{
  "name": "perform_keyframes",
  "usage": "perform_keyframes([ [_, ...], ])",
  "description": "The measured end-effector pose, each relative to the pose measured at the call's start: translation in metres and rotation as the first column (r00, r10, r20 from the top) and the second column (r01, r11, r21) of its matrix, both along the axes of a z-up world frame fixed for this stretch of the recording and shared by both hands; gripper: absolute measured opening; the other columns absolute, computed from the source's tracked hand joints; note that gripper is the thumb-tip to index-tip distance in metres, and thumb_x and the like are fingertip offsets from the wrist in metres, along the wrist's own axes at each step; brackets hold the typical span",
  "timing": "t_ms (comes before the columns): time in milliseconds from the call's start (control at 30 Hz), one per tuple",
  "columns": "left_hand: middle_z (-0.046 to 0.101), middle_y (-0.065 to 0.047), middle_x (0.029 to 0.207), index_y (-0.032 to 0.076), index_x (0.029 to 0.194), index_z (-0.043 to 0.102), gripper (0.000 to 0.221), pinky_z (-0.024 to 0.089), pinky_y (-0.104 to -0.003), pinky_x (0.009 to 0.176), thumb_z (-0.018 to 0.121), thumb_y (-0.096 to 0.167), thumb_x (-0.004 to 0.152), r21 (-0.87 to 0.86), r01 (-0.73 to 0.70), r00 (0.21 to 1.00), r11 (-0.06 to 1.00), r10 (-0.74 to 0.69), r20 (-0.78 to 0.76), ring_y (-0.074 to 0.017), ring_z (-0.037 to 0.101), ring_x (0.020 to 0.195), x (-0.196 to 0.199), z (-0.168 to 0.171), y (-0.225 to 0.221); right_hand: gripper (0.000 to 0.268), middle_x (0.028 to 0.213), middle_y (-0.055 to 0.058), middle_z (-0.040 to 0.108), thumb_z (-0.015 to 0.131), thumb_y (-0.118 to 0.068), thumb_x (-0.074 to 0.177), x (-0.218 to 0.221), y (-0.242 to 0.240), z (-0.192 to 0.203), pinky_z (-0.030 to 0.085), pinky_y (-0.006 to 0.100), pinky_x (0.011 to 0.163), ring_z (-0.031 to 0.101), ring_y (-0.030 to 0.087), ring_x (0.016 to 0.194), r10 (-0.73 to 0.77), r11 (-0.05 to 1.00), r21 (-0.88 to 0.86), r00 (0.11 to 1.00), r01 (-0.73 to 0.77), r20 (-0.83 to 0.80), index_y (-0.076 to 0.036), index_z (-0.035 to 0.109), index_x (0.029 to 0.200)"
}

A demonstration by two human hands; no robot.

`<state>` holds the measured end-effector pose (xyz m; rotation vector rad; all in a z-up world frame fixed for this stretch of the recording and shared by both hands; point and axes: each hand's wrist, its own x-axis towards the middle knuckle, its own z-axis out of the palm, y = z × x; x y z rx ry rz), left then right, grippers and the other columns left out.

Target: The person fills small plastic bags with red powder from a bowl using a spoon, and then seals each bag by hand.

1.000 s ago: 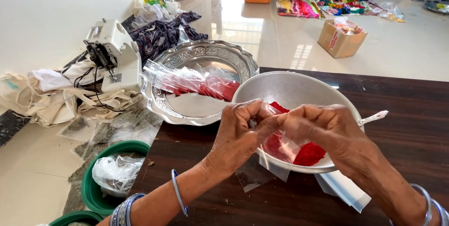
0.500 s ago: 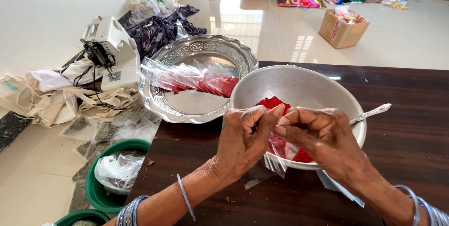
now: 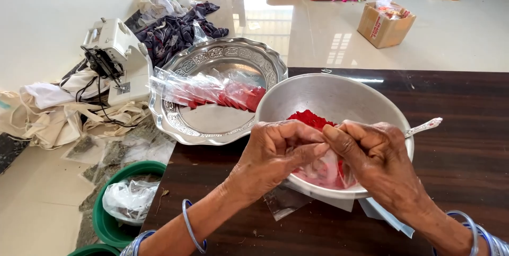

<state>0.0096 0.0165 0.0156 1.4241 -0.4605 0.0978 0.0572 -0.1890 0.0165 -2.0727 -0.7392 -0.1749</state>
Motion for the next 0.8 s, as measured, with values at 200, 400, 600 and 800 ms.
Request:
perform_keyframes([
  [200,0.077,-0.004,0.083,-0.001,0.101,0.073,0.018,0.058,-0.021,0.064,0.071,0.016,0.095,-0.131,0.078,0.989,0.988,-0.093,-0.113,-0.0049,0.068,0.069,-0.001,-0.001,0.004,0.049,0.049,0.005,0.046,0.065,-0.041,0.097,0.007,-0.003,-0.003,0.026,0.029,0.038,0.033,0.01,0.043,-0.099,0.995,-0.013,0.932,0.1,-0.35,-0.002,0.07,0.069],
  [400,0.064,-0.002,0.062,-0.001,0.083,0.073,0.025,0.038,-0.021,0.045,0.076,0.02,0.095,0.073,-0.157,0.985,0.985,0.161,-0.055,-0.0037,0.05,0.053,-0.003,-0.006,0.003,0.061,0.045,0.007,0.065,0.06,-0.048,0.094,0.01,-0.003,0.006,0.047,0.031,0.05,0.047,0.013,0.038,-0.01,0.982,0.172,0.921,0.084,-0.39,-0.004,0.069,0.055],
  [600,0.065,0.005,0.06,0.007,0.079,0.074,0.028,0.041,-0.022,0.046,0.072,0.029,0.096,0.197,-0.311,0.943,0.93,0.277,0.185,-0.0004,0.051,0.053,0.001,-0.013,0.001,0.033,0.065,0.008,0.078,0.075,-0.036,0.079,0.003,0.005,0.018,0.061,0.031,0.062,0.067,0.013,0.059,0.148,0.974,0.224,0.859,-0.039,-0.489,-0.004,0.084,0.081],
  [800,0.061,0.003,0.06,0.005,0.074,0.068,0.04,0.04,-0.024,0.046,0.066,0.031,0.104,0.146,-0.425,0.897,0.893,0.394,0.201,-0.0017,0.05,0.055,-0.001,-0.013,-0.004,0.017,0.072,0.009,0.079,0.08,-0.015,0.074,0.0,0.006,0.028,0.061,0.029,0.063,0.071,0.012,0.064,0.196,0.969,0.241,0.784,-0.062,-0.589,-0.002,0.082,0.085],
])
